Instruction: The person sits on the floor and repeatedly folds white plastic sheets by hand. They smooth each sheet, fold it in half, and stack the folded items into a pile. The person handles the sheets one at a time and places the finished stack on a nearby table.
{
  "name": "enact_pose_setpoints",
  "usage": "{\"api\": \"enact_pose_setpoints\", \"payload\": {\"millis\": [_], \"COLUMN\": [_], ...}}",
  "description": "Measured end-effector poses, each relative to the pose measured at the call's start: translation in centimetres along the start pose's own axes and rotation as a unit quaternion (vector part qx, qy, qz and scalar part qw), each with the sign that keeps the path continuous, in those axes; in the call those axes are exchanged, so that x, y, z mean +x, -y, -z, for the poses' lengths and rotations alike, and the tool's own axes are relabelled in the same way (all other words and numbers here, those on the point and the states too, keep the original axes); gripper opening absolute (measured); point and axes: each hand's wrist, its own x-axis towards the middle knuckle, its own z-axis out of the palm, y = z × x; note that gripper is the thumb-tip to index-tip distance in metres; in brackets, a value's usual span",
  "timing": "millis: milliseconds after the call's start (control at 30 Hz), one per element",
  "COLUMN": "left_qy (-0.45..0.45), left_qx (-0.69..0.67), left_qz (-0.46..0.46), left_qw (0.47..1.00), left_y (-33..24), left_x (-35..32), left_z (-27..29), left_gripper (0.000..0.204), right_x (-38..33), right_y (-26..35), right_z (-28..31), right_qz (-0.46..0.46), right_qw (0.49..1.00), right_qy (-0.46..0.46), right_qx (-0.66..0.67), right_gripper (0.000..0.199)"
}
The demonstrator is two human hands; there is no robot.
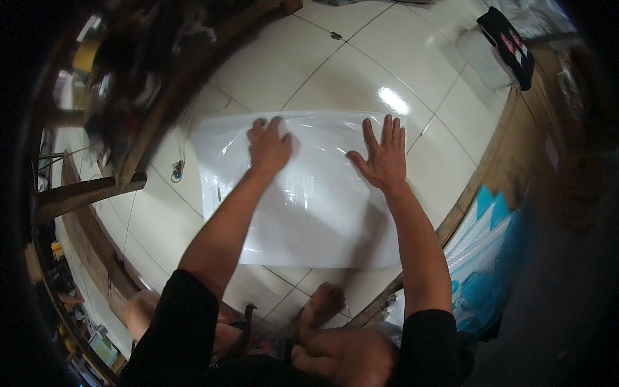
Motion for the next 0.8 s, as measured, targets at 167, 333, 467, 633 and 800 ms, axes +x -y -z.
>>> {"api": "enact_pose_setpoints", "payload": {"millis": [167, 333, 467, 633, 800], "left_qy": [0.027, 0.008, -0.058, -0.002, 0.144], "left_qx": [0.024, 0.026, -0.115, -0.26, -0.584], "left_qz": [0.031, -0.02, -0.085, 0.155, 0.547], "left_qw": [0.999, 0.999, 0.988, 0.953, 0.582], "left_y": [4.9, 6.1, 8.5, 5.9, 5.4], "left_x": [1.5, 0.6, -1.2, -18.7, -29.4], "left_z": [3.4, 4.2, 5.4, 7.9, 1.4], "left_gripper": [0.052, 0.056, 0.046, 0.028, 0.042], "right_x": [-0.1, 0.0, 0.5, 4.8, 12.6], "right_y": [0.1, 0.1, 0.8, 1.8, 5.8], "right_z": [0.4, 0.0, 0.5, 3.0, 2.9], "right_qz": [-0.008, 0.001, -0.003, 0.051, 0.139], "right_qw": [1.0, 1.0, 1.0, 0.992, 0.948], "right_qy": [0.011, -0.009, -0.001, -0.073, 0.24], "right_qx": [0.001, -0.004, 0.009, 0.086, 0.157], "right_gripper": [0.08, 0.08, 0.078, 0.07, 0.061]}}
